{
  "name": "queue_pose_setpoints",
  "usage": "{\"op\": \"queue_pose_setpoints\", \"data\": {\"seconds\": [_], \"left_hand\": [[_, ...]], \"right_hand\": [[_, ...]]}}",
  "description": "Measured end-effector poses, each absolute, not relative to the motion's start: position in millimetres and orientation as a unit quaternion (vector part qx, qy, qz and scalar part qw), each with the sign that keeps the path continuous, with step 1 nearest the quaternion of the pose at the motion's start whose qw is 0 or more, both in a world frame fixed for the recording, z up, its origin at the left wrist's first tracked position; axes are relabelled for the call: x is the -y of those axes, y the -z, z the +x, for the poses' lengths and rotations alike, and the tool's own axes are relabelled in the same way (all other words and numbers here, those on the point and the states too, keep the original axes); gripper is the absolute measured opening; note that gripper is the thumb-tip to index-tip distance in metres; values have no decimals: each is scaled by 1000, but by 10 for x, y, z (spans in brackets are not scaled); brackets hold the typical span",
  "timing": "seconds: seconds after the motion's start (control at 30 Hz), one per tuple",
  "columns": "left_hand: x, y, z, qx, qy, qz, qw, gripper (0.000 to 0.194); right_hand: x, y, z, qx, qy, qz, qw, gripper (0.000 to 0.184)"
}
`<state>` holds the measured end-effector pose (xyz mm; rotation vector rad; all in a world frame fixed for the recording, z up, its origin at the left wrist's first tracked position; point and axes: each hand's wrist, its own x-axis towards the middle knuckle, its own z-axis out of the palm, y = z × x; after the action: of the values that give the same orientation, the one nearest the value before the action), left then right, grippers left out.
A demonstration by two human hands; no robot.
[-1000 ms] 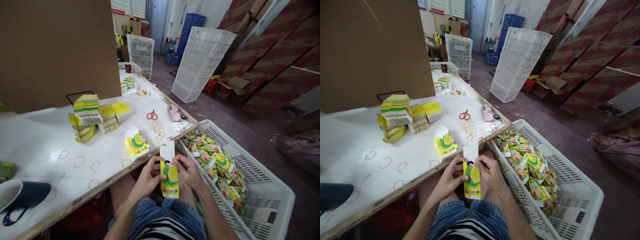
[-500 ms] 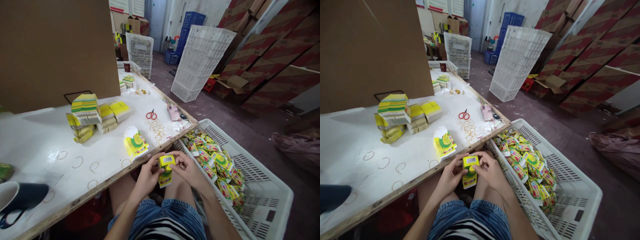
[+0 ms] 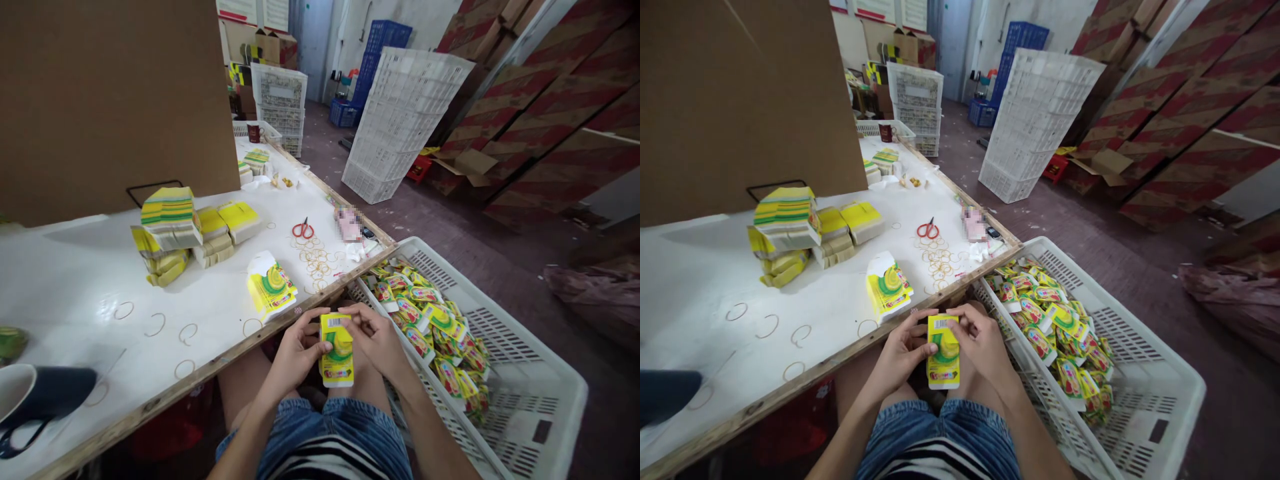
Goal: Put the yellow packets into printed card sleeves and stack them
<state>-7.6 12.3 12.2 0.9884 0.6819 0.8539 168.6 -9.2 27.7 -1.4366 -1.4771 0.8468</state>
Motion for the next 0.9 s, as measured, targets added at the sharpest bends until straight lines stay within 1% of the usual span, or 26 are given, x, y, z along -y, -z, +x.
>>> {"op": "queue_pose_setpoints", "data": {"seconds": [0.1,0.17,0.2,0.23,0.3,0.37,0.4,0.43,0.47,0.5,0.57,0.67,0.73,0.8,0.9], "left_hand": [[-108,-111,-35,-315,-399,458,729,49],[-86,-102,2,-313,-402,465,724,46],[-76,-97,17,-311,-409,469,718,45],[-69,-93,25,-310,-422,477,706,46],[-81,-84,8,-331,-460,512,645,48],[-137,-66,-61,-387,-504,562,530,50],[-180,-49,-111,-422,-518,583,463,50],[-230,-24,-164,-455,-524,597,401,50],[-282,8,-216,-485,-524,606,350,51],[-332,45,-262,-512,-513,614,311,53],[-410,127,-323,-549,-475,630,277,56],[-453,218,-353,-549,-440,646,296,58],[-443,235,-364,-534,-455,633,328,58],[-424,218,-385,-525,-476,608,357,55],[-401,161,-419,-521,-502,585,367,45]], "right_hand": [[85,-227,1661,548,-367,-554,508,21],[96,-206,1641,531,-388,-534,531,19],[105,-205,1644,531,-380,-532,539,18],[115,-212,1659,535,-349,-539,549,16],[125,-245,1727,529,-217,-574,586,16],[96,-281,1812,491,-47,-615,615,17],[59,-288,1839,471,19,-629,618,18],[6,-281,1844,462,54,-637,614,21],[-65,-257,1820,469,55,-641,606,24],[-152,-215,1765,485,28,-639,596,25],[-367,-86,1568,525,-79,-626,572,25],[-712,132,1173,531,-253,-616,524,23],[-880,234,959,529,-303,-607,510,19],[-957,281,852,521,-322,-600,514,16],[-908,277,894,495,-351,-594,528,19]]}}
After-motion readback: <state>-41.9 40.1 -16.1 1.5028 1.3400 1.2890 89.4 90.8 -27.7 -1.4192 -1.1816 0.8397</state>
